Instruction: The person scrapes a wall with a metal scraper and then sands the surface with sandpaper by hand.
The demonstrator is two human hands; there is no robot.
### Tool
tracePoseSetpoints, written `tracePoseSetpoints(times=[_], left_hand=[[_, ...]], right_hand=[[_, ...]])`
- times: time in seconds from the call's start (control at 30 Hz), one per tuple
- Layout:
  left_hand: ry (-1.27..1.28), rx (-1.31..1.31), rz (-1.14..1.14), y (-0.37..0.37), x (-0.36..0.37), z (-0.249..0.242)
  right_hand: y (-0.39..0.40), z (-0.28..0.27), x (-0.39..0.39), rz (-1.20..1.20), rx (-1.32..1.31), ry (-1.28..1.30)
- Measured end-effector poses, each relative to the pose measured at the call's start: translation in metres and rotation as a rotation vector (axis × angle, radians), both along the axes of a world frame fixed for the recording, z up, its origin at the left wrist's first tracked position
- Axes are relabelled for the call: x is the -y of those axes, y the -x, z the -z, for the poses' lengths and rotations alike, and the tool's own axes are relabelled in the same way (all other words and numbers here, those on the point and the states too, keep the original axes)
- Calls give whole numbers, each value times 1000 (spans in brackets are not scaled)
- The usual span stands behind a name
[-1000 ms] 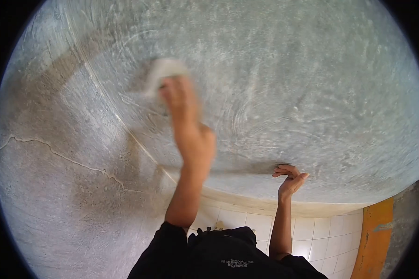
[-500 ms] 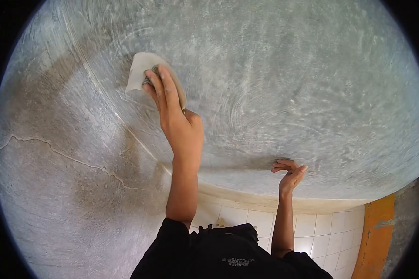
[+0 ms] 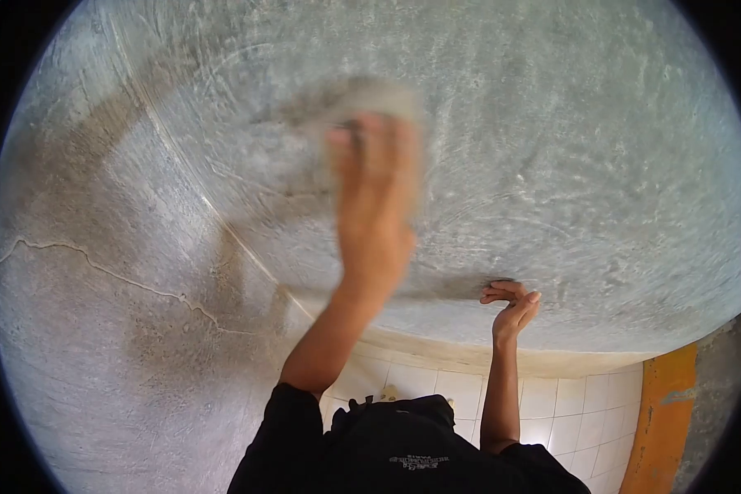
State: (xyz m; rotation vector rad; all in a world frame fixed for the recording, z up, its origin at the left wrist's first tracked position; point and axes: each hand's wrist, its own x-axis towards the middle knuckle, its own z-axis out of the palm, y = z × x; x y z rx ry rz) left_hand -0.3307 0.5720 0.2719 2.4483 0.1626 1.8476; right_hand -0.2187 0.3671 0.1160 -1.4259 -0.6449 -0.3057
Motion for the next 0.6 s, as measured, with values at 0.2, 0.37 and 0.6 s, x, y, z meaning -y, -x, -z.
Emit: tracePoseSetpoints(times=[0.2, 0.37, 0.6], left_hand=[[126, -306, 137, 2, 49, 70], [195, -101, 7, 11, 16, 2], [-45, -184, -31, -1, 20, 31]], right_hand=[[-1, 2, 0, 8, 29, -2], [-2, 5, 1, 9, 53, 18], [-1, 5, -2, 21, 42, 3]])
